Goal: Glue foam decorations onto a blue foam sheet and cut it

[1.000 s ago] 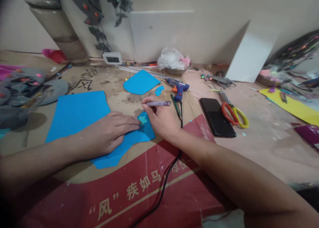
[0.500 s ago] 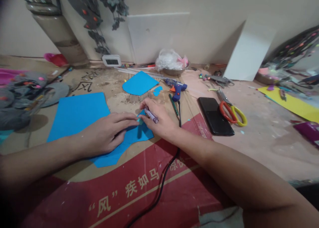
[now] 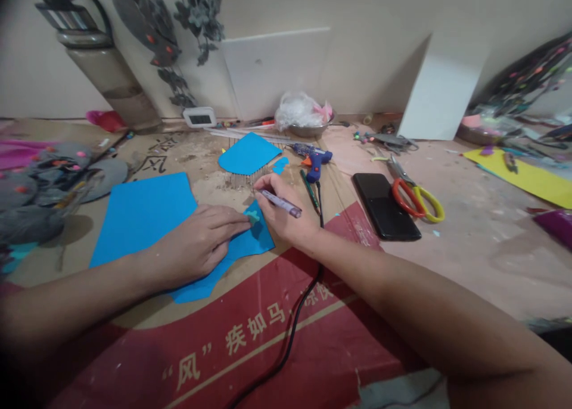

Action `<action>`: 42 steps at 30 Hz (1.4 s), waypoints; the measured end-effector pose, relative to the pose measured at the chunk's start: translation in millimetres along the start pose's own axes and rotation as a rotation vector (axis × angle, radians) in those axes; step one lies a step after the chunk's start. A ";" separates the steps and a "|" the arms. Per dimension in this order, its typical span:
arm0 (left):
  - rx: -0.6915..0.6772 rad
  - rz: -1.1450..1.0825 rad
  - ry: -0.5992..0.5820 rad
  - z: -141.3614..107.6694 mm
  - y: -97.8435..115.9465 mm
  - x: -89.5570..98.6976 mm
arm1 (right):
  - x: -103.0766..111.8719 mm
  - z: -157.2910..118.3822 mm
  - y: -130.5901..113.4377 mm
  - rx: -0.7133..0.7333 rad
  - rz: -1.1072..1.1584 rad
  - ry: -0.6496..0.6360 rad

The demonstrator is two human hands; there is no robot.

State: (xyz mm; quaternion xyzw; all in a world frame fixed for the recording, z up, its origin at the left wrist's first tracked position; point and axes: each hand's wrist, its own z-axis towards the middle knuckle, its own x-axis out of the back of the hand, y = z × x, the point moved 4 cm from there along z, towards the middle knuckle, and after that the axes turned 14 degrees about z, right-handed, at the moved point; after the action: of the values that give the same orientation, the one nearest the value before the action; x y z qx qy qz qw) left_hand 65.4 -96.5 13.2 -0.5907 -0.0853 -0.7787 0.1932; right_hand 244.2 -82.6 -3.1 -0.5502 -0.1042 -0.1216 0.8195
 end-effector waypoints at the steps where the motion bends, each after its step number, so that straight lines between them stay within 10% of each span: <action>1: 0.004 -0.002 0.007 -0.8 -0.6 -0.8 | 0.7 -0.1 -0.5 -0.007 0.038 0.027; 42: -0.005 -0.069 0.055 -1.7 -2.7 -4.2 | -11.7 3.2 -14.5 -0.036 -0.184 -0.160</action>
State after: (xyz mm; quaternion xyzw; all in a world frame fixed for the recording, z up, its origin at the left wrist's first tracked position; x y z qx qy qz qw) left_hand 63.8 -93.8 8.9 -0.5664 -0.0982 -0.8010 0.1671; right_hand 228.5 -83.8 7.2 -0.5609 -0.2170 -0.1542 0.7839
